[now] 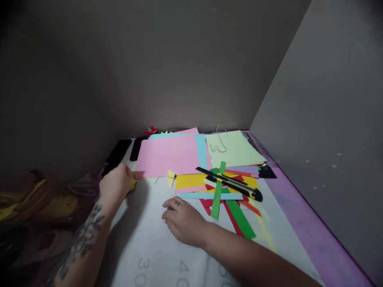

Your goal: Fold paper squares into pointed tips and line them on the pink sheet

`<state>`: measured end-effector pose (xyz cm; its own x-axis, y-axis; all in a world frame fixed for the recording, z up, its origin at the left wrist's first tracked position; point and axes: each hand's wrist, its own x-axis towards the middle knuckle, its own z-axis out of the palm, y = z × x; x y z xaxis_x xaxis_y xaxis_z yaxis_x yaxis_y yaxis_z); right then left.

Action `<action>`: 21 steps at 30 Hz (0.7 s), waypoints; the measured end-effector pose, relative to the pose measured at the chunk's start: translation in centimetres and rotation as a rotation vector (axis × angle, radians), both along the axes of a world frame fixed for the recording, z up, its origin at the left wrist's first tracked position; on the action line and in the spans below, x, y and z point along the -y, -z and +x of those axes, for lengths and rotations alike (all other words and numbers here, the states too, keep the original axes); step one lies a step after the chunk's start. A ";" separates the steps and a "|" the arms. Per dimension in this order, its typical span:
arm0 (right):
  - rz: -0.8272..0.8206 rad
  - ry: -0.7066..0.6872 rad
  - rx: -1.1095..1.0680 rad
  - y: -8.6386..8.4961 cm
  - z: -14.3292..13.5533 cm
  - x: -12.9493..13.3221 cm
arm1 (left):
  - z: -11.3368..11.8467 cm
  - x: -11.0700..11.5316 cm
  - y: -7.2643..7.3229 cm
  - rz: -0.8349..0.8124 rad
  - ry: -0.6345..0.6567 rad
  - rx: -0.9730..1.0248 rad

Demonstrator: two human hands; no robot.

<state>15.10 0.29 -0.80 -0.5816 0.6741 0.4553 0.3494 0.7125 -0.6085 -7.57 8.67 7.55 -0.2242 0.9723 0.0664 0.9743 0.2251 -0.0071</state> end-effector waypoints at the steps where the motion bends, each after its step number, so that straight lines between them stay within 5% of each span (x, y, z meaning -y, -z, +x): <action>1: 0.005 0.012 -0.022 -0.1 0.0 0.0 | 0.3 1.1 -0.6 0.165 0.013 0.095; 4: 0.015 0.112 -0.118 -0.3 0.0 0.1 | 1.6 4.2 -0.7 0.383 0.142 0.725; 6: 0.027 0.212 -0.154 -0.3 -0.1 0.2 | 2.6 5.7 0.6 0.198 0.125 1.212; 9: 0.075 0.318 -0.121 0.1 -0.4 0.2 | 3.8 7.1 3.2 -0.076 -0.070 1.649; 14: 0.155 0.355 -0.045 0.3 0.1 0.0 | 4.2 8.4 5.3 -0.291 -0.285 1.908; 21: 0.212 0.145 -0.088 -0.1 0.7 -0.3 | 3.1 8.6 5.5 -0.370 -0.139 2.018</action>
